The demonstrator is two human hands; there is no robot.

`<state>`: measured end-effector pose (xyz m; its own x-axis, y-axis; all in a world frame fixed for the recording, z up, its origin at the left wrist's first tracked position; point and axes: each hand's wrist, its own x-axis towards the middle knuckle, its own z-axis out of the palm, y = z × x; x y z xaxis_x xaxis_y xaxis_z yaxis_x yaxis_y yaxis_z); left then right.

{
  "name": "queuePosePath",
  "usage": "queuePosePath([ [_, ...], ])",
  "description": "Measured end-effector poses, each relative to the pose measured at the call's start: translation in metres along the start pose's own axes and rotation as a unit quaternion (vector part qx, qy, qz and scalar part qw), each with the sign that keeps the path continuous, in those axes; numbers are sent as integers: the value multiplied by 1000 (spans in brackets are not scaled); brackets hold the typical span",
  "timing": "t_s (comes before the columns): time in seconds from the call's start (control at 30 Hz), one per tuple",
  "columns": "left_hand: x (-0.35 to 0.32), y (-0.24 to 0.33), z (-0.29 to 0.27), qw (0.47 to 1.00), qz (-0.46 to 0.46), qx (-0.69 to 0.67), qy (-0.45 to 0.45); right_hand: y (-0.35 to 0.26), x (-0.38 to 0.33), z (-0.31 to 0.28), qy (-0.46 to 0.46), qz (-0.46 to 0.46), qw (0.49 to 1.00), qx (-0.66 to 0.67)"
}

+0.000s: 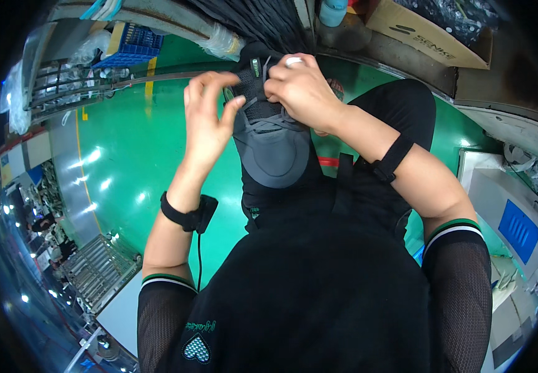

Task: Insert and thread laces through the eyelets of shoe uppers.

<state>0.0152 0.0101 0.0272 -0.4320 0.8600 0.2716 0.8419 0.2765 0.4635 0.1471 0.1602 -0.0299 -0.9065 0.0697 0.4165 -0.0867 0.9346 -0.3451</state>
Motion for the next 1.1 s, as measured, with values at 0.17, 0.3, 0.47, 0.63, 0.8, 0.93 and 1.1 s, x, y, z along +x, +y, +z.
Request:
queuePosePath([
  [0.17, -22, 4, -1, 974, 111, 195, -38, -6, -5, 0, -8, 204, 966, 159],
  [0.3, -18, 7, 6, 976, 93, 197, -17, -15, 7, 3, -22, 240, 959, 151],
  [0.47, -17, 9, 10, 977, 47, 206, -3, -21, 5, 14, 65, 216, 965, 137],
  [0.63, -17, 6, 16, 985, 24, 171, 9, -8, 4, 11, 40, 167, 970, 171],
  [0.8, -9, 3, 13, 983, -11, 176, -42, -11, 5, 23, 107, 143, 969, 168],
  [0.93, -17, 6, 14, 987, -20, 154, -33, -13, 2, 6, 92, 149, 980, 89],
  [1.1, -13, 12, 18, 987, -34, 152, -25, -13, 10, 19, 95, 214, 958, 162],
])
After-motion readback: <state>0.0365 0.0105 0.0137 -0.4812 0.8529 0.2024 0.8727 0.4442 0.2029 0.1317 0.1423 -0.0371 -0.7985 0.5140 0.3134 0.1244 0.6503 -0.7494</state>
